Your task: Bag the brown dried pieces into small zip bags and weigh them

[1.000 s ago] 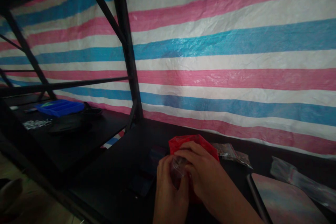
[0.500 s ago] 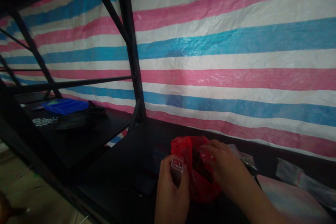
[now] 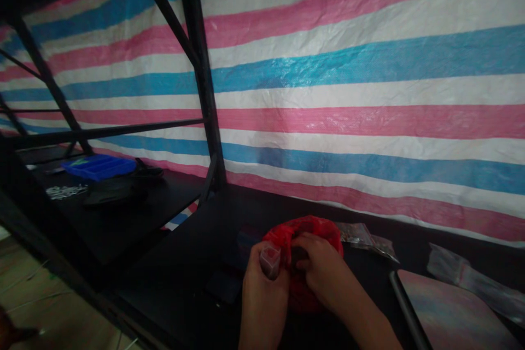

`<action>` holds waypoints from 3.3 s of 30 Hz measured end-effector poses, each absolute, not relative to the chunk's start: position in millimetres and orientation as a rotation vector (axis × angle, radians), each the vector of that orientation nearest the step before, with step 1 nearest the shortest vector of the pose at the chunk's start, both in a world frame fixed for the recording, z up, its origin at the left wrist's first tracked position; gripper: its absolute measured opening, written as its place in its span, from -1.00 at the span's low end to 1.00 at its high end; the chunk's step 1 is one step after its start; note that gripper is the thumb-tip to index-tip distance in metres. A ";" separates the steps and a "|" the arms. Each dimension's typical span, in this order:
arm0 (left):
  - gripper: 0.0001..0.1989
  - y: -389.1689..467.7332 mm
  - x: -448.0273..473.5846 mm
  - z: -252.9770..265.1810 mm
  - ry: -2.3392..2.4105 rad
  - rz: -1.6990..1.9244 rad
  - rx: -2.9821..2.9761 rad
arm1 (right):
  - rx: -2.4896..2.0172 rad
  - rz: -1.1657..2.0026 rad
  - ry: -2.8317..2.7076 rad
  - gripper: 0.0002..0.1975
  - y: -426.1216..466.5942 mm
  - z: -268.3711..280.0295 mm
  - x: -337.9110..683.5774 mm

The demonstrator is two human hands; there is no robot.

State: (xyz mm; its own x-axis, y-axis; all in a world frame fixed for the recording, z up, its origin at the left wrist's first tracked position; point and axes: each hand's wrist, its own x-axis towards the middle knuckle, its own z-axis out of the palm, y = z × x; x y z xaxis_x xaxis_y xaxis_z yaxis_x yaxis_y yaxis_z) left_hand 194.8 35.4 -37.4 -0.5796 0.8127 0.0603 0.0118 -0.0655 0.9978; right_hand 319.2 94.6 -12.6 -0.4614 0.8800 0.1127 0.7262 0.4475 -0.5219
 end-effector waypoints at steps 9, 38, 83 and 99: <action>-0.69 33.8 189.7 -36.8 1.596 1.799 0.810 | -1.366 0.584 -2.258 -0.49 91.9 -9.2 315.6; -0.70 29.8 204.7 -46.5 1.556 1.627 1.179 | -1.010 1.055 -1.848 -0.66 86.7 19.4 366.4; -0.68 26.2 204.1 -45.8 1.597 1.592 0.713 | -1.206 1.006 -2.168 -0.47 72.7 -9.8 344.5; -0.78 26.3 198.6 -71.1 1.858 1.708 1.326 | -1.189 1.126 -1.836 -0.60 89.4 -3.1 365.7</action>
State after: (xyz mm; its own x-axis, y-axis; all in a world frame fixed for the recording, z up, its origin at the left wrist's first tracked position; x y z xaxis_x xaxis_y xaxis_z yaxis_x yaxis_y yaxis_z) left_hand 198.6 26.3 -71.1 -0.5344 0.7652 0.3591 0.4218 -0.1267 0.8978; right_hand 365.7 89.4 -3.1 -0.3615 0.9292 0.0773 0.3525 0.2129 -0.9113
